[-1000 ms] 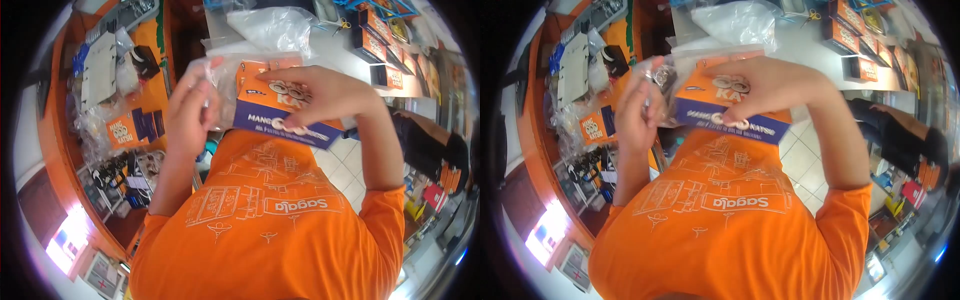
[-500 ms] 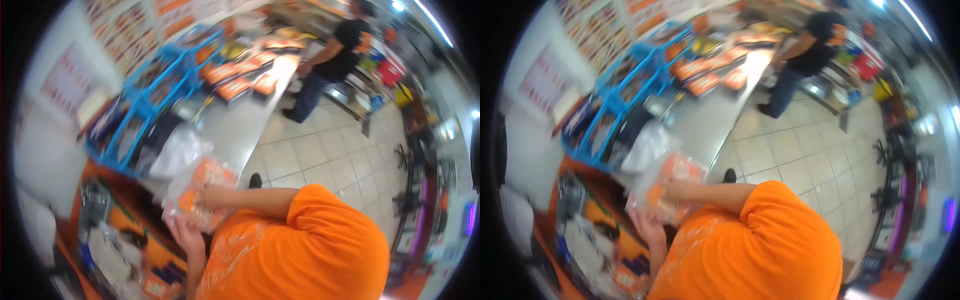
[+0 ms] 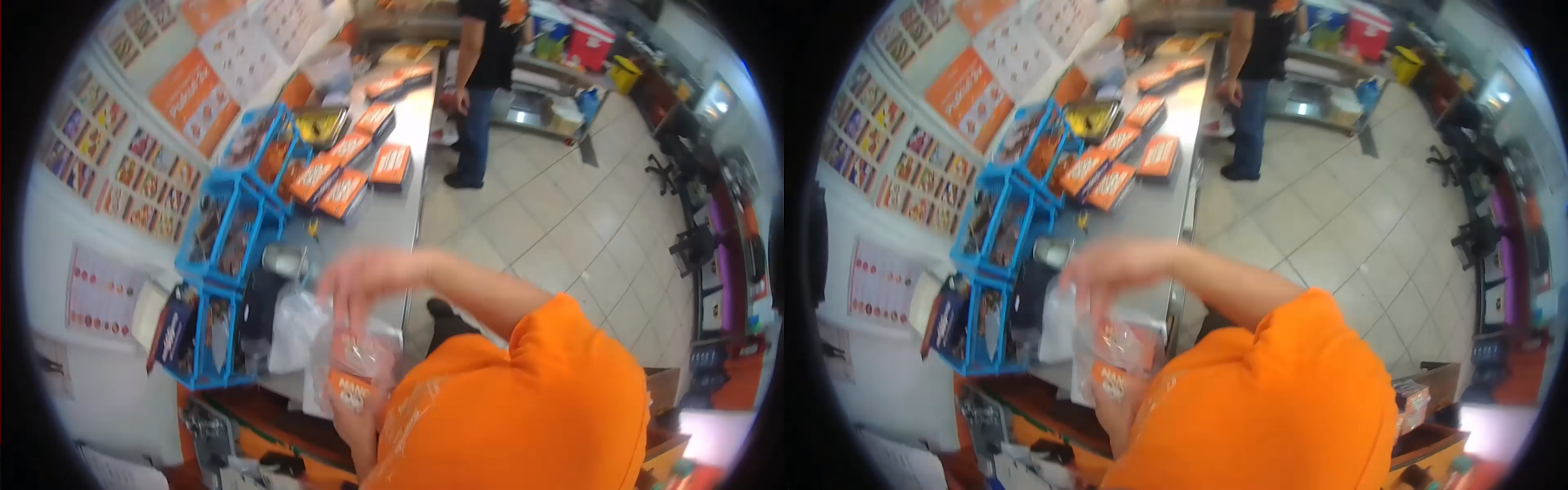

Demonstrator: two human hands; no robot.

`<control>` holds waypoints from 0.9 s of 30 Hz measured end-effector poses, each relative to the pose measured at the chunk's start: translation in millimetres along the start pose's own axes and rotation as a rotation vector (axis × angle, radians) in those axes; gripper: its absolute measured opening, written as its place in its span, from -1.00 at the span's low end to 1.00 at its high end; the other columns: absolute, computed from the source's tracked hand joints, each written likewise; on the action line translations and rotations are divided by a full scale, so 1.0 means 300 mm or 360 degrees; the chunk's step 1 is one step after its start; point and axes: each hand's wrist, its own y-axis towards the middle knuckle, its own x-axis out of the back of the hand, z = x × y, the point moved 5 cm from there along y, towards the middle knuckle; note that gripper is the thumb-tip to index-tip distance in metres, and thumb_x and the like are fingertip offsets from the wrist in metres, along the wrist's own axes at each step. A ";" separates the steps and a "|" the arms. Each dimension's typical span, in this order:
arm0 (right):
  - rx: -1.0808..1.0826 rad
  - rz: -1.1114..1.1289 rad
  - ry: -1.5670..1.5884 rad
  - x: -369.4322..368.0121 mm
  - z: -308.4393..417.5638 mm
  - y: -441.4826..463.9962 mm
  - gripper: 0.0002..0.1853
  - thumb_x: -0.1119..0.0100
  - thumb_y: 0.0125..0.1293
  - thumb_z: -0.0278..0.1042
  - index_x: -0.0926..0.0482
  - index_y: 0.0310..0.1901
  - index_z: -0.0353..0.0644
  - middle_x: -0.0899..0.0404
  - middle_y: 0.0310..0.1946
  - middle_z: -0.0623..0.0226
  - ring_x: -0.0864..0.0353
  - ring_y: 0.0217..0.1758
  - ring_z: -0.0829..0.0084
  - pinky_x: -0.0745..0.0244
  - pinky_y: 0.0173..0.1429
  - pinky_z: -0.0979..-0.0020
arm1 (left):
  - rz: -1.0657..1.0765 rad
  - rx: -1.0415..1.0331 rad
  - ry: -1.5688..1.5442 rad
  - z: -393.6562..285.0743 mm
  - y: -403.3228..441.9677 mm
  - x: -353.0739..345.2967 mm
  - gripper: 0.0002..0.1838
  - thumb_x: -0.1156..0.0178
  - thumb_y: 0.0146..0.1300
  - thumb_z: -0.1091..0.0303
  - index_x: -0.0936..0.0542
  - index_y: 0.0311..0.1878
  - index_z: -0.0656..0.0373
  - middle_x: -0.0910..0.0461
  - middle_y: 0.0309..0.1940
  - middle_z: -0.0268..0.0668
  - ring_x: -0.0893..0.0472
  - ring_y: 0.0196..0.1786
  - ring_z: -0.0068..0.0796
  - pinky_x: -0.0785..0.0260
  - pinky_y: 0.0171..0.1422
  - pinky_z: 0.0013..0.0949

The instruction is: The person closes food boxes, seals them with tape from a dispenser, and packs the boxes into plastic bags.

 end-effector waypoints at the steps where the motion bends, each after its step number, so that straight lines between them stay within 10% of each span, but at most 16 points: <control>1: 0.0121 -0.0325 0.0004 0.187 0.011 0.021 -0.55 -0.07 0.49 -0.04 -0.46 0.19 -0.23 -0.68 -0.11 0.09 -0.74 -0.14 0.27 -0.64 0.00 0.25 | 0.0006 0.0044 0.0041 -0.027 -0.001 0.004 -0.03 -0.46 0.04 0.19 -0.18 0.47 0.27 -0.35 0.36 0.17 -0.36 0.40 0.16 -0.27 0.40 -0.07; 4: -0.0067 -0.1567 -0.0651 0.733 -0.068 -0.018 -0.55 -0.14 0.43 -0.09 -0.48 0.21 -0.21 -0.66 -0.04 0.13 -0.68 0.04 0.21 -0.55 0.15 0.23 | -0.0005 0.0532 0.0281 -0.071 0.019 0.030 -0.14 -0.42 0.11 0.05 -0.29 0.38 0.29 -0.51 0.19 0.10 -0.55 0.19 0.07 -0.40 0.22 -0.09; 6: -0.0167 -0.1829 -0.1928 1.039 -0.199 -0.053 -0.41 -0.22 0.35 -0.06 -0.41 0.31 -0.21 -0.50 0.23 -0.02 -0.47 0.35 0.10 -0.38 0.35 0.06 | -0.0044 0.0626 0.0303 -0.059 0.024 0.026 -0.19 -0.38 0.15 0.05 -0.30 0.35 0.30 -0.52 0.15 0.08 -0.55 0.15 0.04 -0.40 0.20 -0.11; 11: -0.0521 -0.2072 -0.2788 1.255 -0.370 -0.121 -0.21 -0.26 0.27 -0.07 -0.21 0.45 -0.23 -0.05 0.52 -0.05 -0.05 0.58 -0.03 0.07 0.53 -0.21 | -0.0107 0.0843 0.0286 -0.044 0.004 0.012 -0.31 -0.27 0.25 0.04 -0.35 0.29 0.31 -0.54 0.05 0.03 -0.56 0.07 -0.04 -0.41 0.15 -0.15; 22: -0.0864 -0.0512 -0.2654 0.938 -0.318 -0.082 0.09 -0.50 -0.04 -0.14 -0.06 0.53 0.26 0.04 0.55 0.01 0.00 0.58 -0.07 -0.01 0.52 -0.14 | -0.1087 0.1034 0.0061 0.198 -0.246 0.209 -0.49 -0.03 0.47 0.01 -0.44 0.16 0.34 -0.58 -0.17 -0.09 -0.57 -0.11 -0.20 -0.42 0.04 -0.25; 27: -0.1037 -0.0155 -0.2860 0.997 -0.311 -0.004 0.10 -0.48 -0.05 -0.07 -0.04 0.53 0.25 0.00 0.54 0.02 -0.02 0.58 -0.04 -0.05 0.51 -0.19 | -0.1353 0.0950 -0.0946 -0.196 -0.134 0.452 -0.67 0.05 0.54 0.12 -0.45 -0.29 0.15 -0.38 -0.46 -0.34 -0.40 -0.39 -0.48 -0.31 -0.22 -0.34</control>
